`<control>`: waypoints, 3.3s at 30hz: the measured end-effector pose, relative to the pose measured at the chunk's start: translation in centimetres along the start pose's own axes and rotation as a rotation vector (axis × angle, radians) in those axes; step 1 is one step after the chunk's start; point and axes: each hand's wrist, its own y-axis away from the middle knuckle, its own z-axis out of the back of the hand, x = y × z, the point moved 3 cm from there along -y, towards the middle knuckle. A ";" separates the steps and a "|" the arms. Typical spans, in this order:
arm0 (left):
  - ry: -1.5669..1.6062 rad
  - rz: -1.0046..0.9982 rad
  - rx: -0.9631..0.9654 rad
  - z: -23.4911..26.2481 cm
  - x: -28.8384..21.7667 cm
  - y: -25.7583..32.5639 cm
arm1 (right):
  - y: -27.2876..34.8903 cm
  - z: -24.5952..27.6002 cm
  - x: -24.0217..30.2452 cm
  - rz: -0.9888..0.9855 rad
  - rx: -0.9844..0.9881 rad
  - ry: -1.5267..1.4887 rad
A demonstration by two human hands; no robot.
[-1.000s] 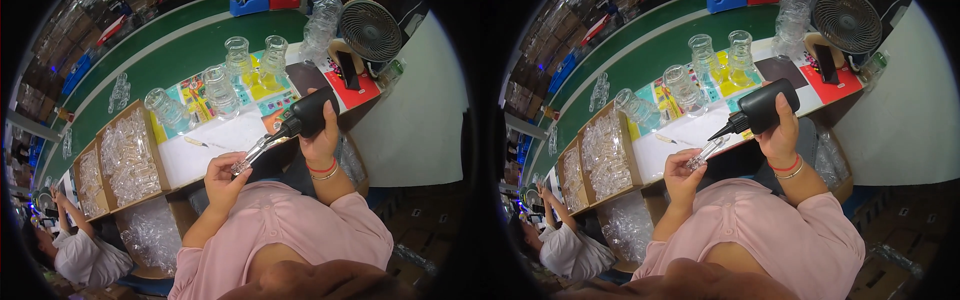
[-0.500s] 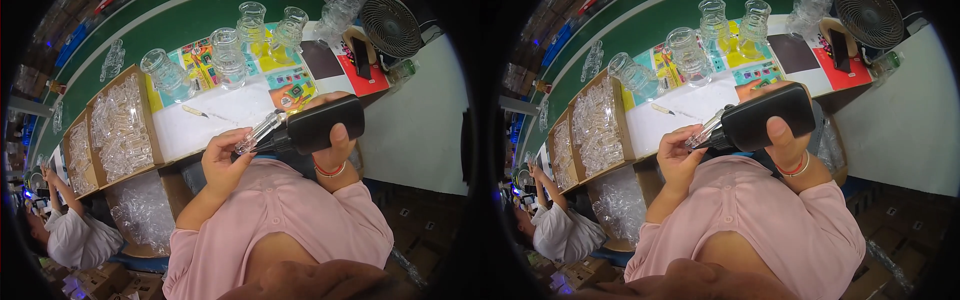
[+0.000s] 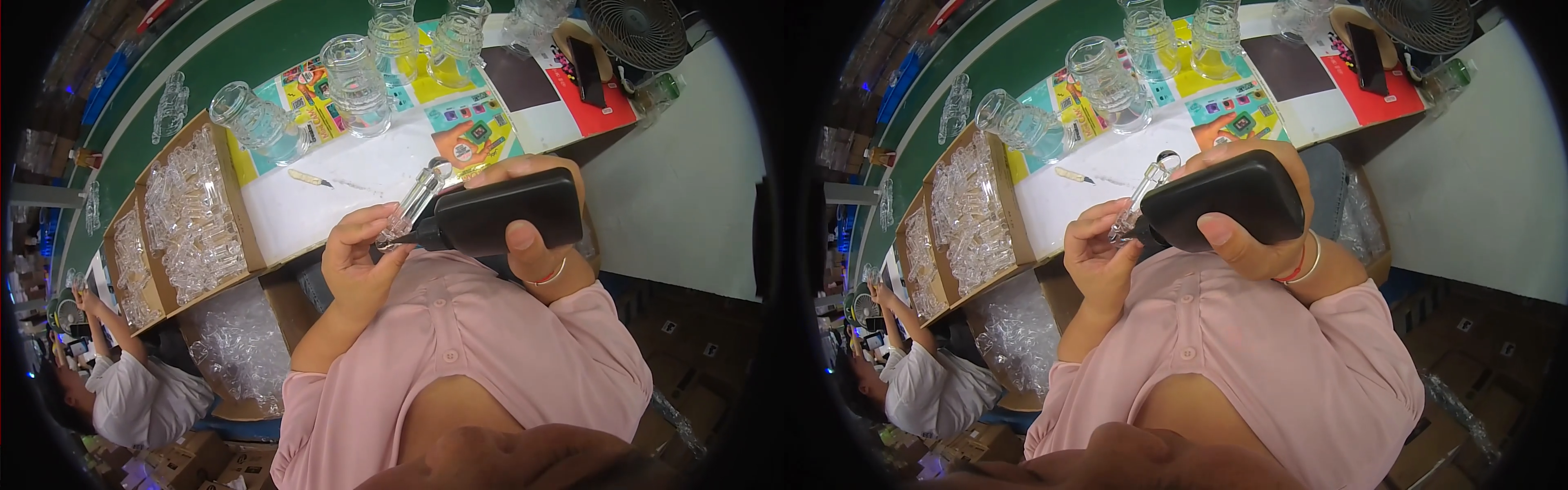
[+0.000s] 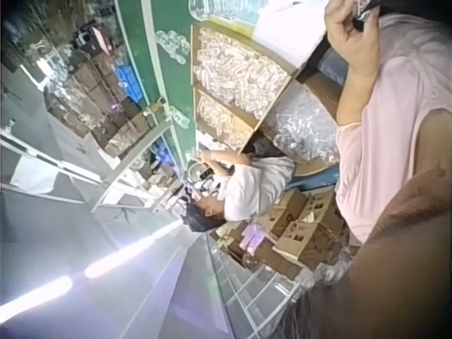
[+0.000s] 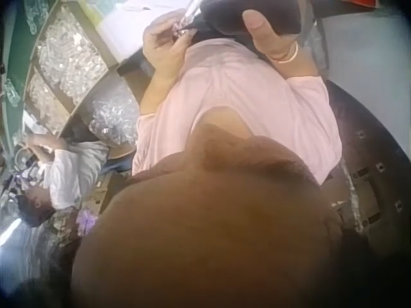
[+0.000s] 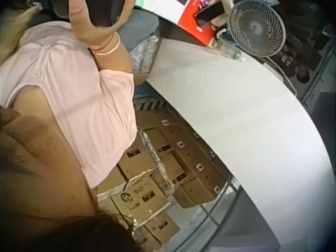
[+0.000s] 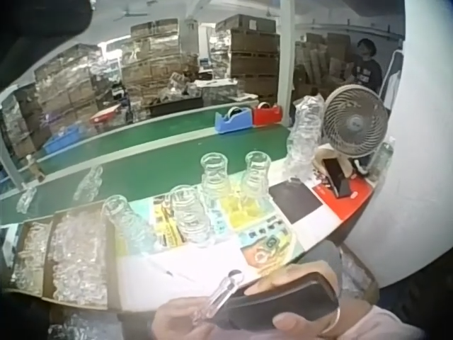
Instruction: Assembling and inspecting clear glassware components by applying a liquid adhesive or sealant at a factory workstation.
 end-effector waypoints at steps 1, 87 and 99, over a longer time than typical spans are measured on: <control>-0.001 0.002 0.002 0.0 0.0 0.0 | 0.0 0.1 0.0 -0.001 -0.003 0.000; -0.031 0.293 -0.050 1.7 -1.2 0.6 | 1.4 -1.3 1.7 0.512 0.165 0.185; -0.206 0.114 -0.071 2.1 -1.2 0.8 | 1.5 -0.3 0.6 0.134 0.078 0.072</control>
